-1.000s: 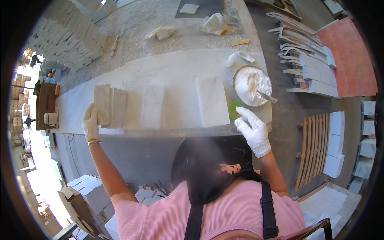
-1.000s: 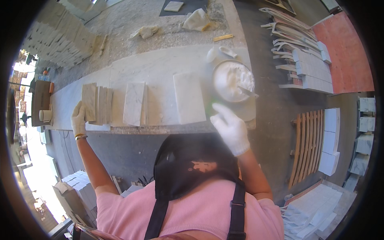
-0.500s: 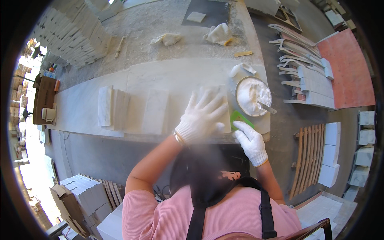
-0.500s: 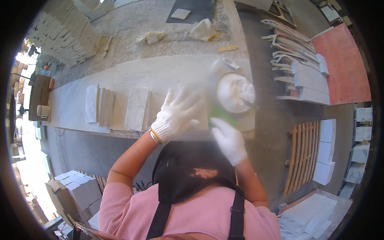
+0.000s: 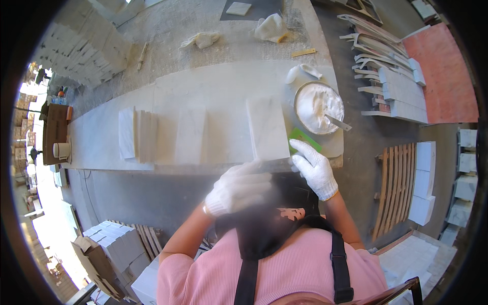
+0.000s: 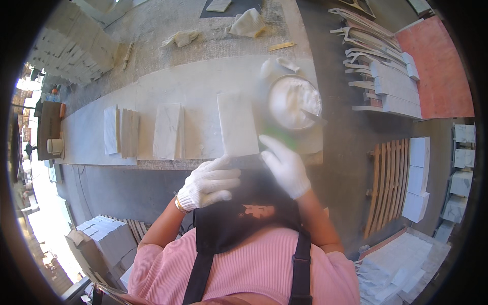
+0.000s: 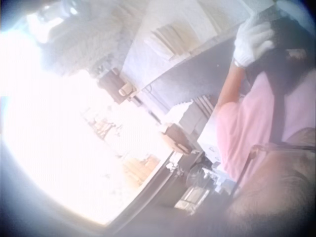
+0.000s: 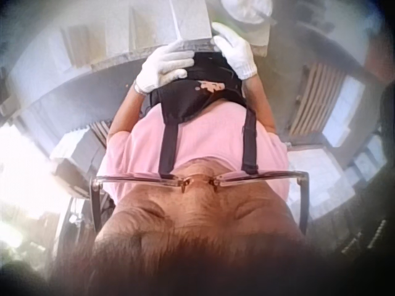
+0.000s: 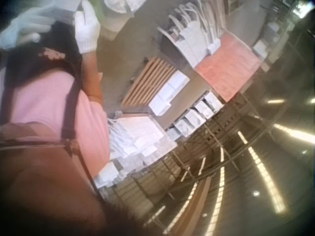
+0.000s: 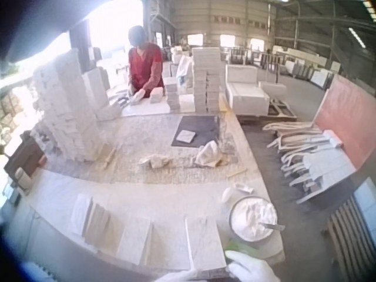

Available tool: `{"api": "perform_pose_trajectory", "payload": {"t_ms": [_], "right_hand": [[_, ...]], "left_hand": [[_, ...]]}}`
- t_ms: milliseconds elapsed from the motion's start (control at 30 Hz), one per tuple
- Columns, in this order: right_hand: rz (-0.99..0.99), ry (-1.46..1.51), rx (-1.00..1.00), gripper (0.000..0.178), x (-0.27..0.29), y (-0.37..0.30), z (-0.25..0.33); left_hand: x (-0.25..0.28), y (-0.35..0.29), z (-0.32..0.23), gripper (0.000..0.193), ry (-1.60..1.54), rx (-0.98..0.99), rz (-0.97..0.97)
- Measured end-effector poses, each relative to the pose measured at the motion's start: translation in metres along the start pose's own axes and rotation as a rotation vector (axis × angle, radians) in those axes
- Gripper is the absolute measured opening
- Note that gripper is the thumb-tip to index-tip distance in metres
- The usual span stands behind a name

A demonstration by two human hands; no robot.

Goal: The person repeatedly picks up white rectangular tiles, applies a white paste from a container using a small metal spatula, and rubs the paste into the tile edges with a green sponge. The tiles are then placed back on the workbench.

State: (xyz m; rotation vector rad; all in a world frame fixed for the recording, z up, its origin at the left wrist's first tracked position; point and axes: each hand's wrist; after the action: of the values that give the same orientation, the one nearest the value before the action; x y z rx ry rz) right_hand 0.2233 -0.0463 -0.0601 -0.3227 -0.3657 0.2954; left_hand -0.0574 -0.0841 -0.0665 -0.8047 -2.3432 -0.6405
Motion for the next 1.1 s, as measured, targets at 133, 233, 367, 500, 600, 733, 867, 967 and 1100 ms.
{"api": "perform_pose_trajectory", "payload": {"t_ms": [133, 233, 367, 500, 600, 733, 867, 967, 1100], "right_hand": [[0.041, 0.084, -0.034, 0.045, -0.002, 0.0, 0.005], [0.062, 0.138, -0.086, 0.046, -0.001, -0.005, 0.009], [0.076, 0.231, -0.159, 0.046, -0.003, -0.011, 0.012], [0.098, 0.3, -0.178, 0.045, -0.006, -0.012, 0.012], [0.124, 0.313, -0.161, 0.041, -0.005, -0.012, 0.009], [0.171, 0.369, -0.213, 0.034, -0.001, -0.015, 0.003], [0.23, 0.408, -0.217, 0.031, -0.004, -0.018, -0.002], [0.195, 0.446, -0.236, 0.031, -0.008, -0.017, -0.004], [0.184, 0.348, -0.293, 0.032, -0.009, -0.014, -0.006]], "left_hand": [[-0.007, -0.023, -0.009, 0.041, -0.455, 0.741, -0.299], [-0.016, -0.015, -0.003, 0.057, -0.841, 0.925, -0.489], [-0.017, -0.002, 0.002, 0.059, -0.858, 0.934, -0.408], [-0.011, 0.0, -0.001, 0.06, -0.978, 0.927, -0.384], [-0.012, -0.005, -0.007, 0.059, -1.072, 0.92, -0.416], [-0.02, -0.017, -0.009, 0.052, -1.324, 0.945, -0.485], [-0.033, -0.022, 0.001, 0.044, -1.58, 0.935, -0.559], [-0.04, -0.025, 0.005, 0.048, -1.575, 0.886, -0.59], [-0.044, -0.023, 0.01, 0.047, -1.664, 0.91, -0.579]]}}
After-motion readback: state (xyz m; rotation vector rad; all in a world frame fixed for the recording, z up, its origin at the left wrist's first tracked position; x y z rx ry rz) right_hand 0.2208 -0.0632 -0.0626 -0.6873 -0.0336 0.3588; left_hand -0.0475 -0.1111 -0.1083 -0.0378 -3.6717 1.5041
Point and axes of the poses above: each hand's wrist, its own y-axis towards the middle knuckle, its own x-axis out of the back of the hand, z = x × y, and after that the axes turned 1 degree about z, right-handed
